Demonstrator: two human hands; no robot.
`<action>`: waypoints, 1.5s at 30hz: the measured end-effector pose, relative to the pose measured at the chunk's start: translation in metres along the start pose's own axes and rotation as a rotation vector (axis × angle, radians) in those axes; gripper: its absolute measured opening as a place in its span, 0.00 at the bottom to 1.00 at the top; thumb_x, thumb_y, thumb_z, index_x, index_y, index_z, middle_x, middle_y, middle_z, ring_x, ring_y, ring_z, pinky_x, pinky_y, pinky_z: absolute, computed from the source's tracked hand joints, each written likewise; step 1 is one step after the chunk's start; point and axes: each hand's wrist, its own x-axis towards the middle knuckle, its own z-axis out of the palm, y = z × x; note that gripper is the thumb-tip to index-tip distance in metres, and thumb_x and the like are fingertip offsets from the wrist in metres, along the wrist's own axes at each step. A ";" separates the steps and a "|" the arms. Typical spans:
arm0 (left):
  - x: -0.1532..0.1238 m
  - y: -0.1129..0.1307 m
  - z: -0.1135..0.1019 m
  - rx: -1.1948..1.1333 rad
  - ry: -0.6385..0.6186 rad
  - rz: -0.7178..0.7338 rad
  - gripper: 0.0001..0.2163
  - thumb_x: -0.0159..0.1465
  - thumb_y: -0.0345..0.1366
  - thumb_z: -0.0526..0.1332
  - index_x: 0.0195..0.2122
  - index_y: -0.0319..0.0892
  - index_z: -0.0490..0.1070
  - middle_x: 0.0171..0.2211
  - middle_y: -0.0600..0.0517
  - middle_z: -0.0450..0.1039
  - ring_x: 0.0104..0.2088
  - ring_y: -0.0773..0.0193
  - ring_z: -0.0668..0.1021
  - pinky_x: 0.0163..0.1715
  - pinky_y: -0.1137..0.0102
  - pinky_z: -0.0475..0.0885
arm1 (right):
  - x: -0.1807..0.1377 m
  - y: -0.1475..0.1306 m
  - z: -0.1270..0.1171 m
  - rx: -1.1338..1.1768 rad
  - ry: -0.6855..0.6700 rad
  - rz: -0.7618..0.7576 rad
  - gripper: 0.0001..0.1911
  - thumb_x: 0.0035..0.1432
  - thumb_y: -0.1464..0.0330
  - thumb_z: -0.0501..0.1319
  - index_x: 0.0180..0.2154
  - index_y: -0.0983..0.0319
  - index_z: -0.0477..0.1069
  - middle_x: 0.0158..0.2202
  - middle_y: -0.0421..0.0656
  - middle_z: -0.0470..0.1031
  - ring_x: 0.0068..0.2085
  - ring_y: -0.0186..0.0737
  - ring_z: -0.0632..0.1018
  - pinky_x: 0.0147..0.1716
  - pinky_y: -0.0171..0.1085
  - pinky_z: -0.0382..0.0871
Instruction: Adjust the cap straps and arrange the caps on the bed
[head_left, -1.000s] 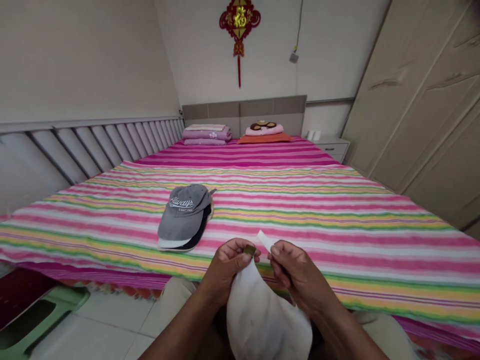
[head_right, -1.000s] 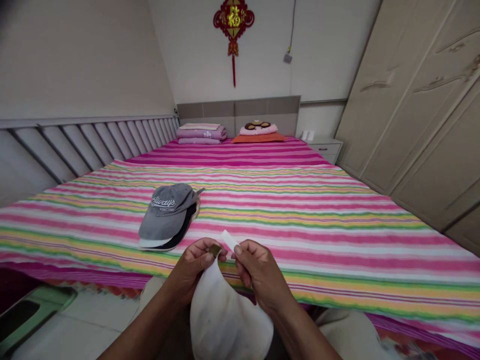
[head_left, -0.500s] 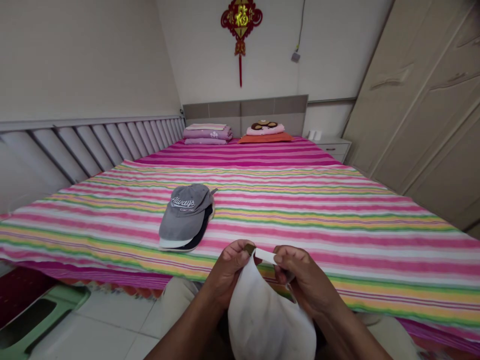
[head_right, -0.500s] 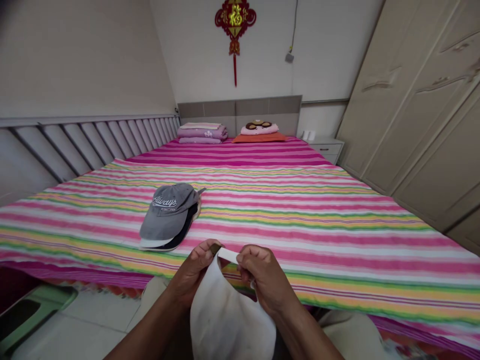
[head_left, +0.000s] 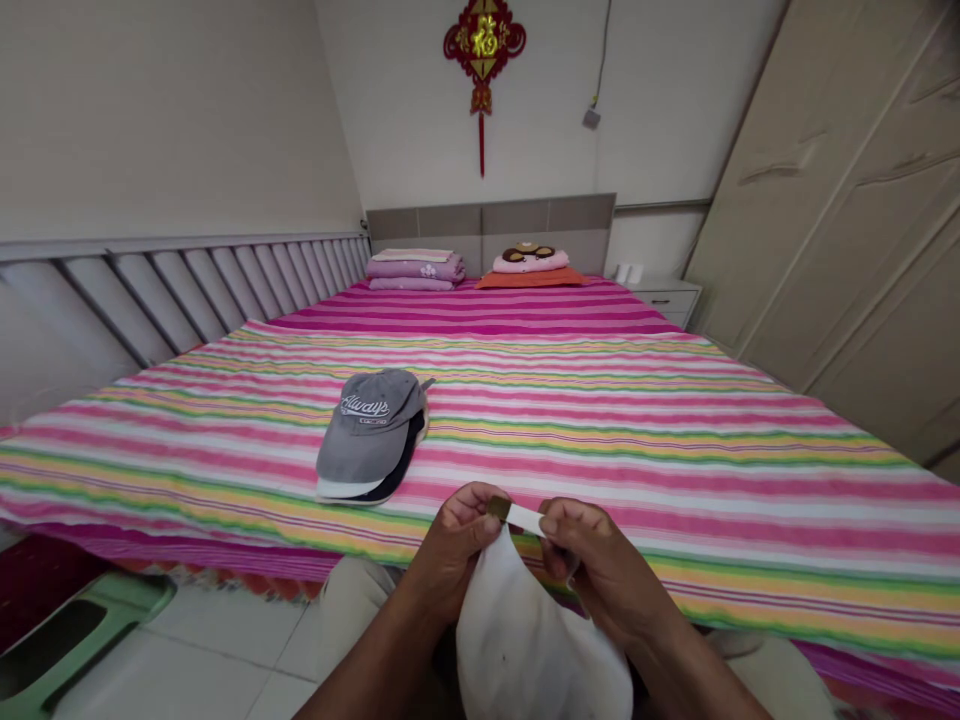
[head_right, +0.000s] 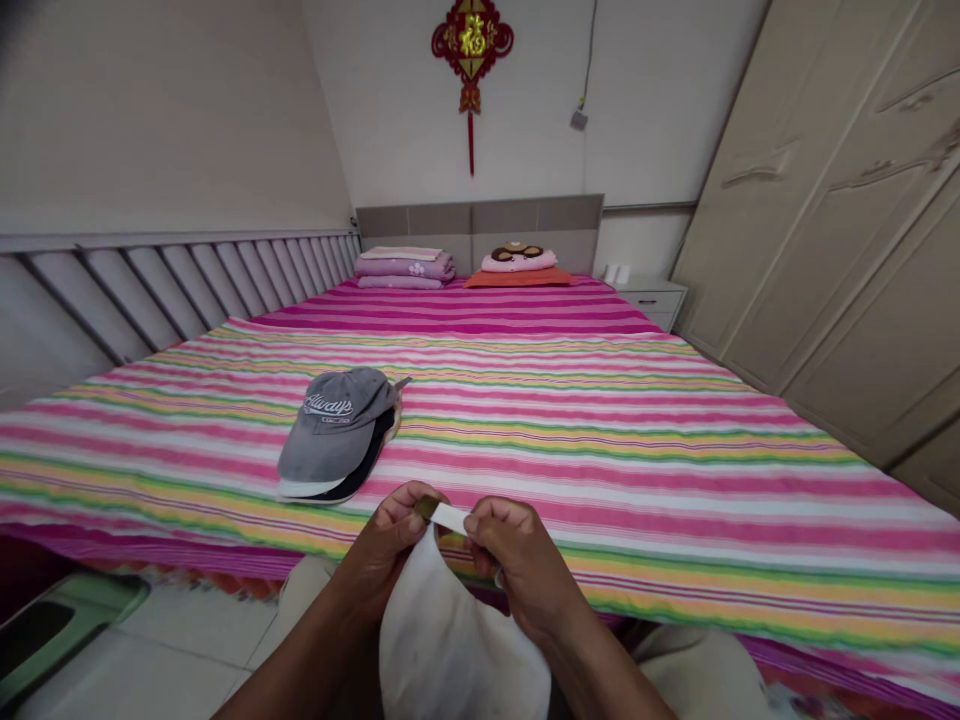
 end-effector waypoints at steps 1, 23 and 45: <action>0.000 0.000 -0.001 0.010 0.002 0.006 0.14 0.43 0.32 0.69 0.30 0.39 0.68 0.21 0.54 0.72 0.21 0.69 0.74 0.22 0.75 0.67 | 0.000 0.001 0.000 -0.008 -0.008 -0.004 0.13 0.44 0.64 0.62 0.16 0.63 0.63 0.11 0.36 0.61 0.16 0.27 0.58 0.17 0.31 0.45; -0.003 -0.004 -0.001 0.122 -0.025 0.001 0.11 0.44 0.30 0.68 0.30 0.41 0.72 0.24 0.55 0.70 0.20 0.72 0.71 0.25 0.73 0.66 | -0.002 0.003 -0.009 0.046 -0.148 -0.020 0.10 0.45 0.70 0.63 0.28 0.62 0.61 0.17 0.32 0.61 0.17 0.26 0.60 0.18 0.29 0.48; 0.003 0.015 0.003 0.462 -0.050 -0.181 0.10 0.46 0.33 0.67 0.29 0.37 0.73 0.22 0.53 0.72 0.21 0.73 0.71 0.23 0.76 0.64 | 0.002 -0.010 -0.011 -0.038 -0.106 0.061 0.13 0.37 0.72 0.65 0.24 0.62 0.60 0.16 0.30 0.61 0.15 0.24 0.62 0.16 0.28 0.52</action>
